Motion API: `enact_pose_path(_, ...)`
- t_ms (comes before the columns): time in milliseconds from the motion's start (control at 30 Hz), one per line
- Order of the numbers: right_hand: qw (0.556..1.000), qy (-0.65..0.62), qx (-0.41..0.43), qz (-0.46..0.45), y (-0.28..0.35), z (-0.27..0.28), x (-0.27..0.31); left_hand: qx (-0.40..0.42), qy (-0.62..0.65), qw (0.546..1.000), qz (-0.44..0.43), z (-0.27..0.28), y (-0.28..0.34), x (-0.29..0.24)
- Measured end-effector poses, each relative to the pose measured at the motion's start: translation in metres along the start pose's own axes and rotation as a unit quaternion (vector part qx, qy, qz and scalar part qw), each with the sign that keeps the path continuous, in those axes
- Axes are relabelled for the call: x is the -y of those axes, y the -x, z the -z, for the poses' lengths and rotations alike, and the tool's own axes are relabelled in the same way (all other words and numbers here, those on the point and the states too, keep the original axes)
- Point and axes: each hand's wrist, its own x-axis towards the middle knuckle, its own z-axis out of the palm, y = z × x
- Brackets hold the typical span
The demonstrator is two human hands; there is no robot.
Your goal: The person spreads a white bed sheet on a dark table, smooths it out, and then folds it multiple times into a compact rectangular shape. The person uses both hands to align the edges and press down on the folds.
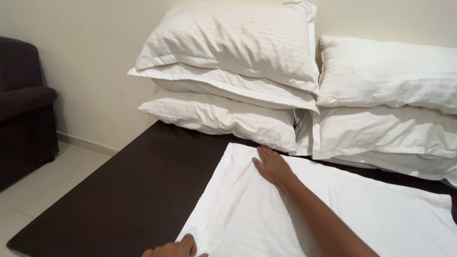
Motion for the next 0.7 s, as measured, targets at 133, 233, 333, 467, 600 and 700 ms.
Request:
enact_pose_path(133,0.996,0.089,-0.006,-0.013,0.004,0.019,0.033,0.023,-0.027,0.999,-0.034,0.020,-0.001,-0.005)
enact_pose_path(233,0.999,0.025,-0.014,-0.020,0.009,0.030,0.076,-0.057,-0.009,0.993,-0.102,0.055,0.016,-0.039)
enact_pose_path(333,0.999,0.000,0.028,-0.032,0.001,0.011,0.100,-0.173,0.042,0.961,-0.212,0.068,-0.003,-0.059)
enact_pose_path(467,0.993,0.055,0.078,-0.063,-0.004,-0.011,0.109,-0.213,0.029,0.931,-0.295,0.089,-0.085,-0.075)
enact_pose_path(600,0.995,0.042,0.069,-0.058,-0.002,-0.017,0.104,-0.157,0.028,0.972,-0.174,0.097,-0.195,-0.075)
enact_pose_path(700,0.995,-0.017,0.045,-0.083,0.002,-0.011,0.112,-0.183,0.113,0.970,-0.114,0.084,-0.265,-0.069)
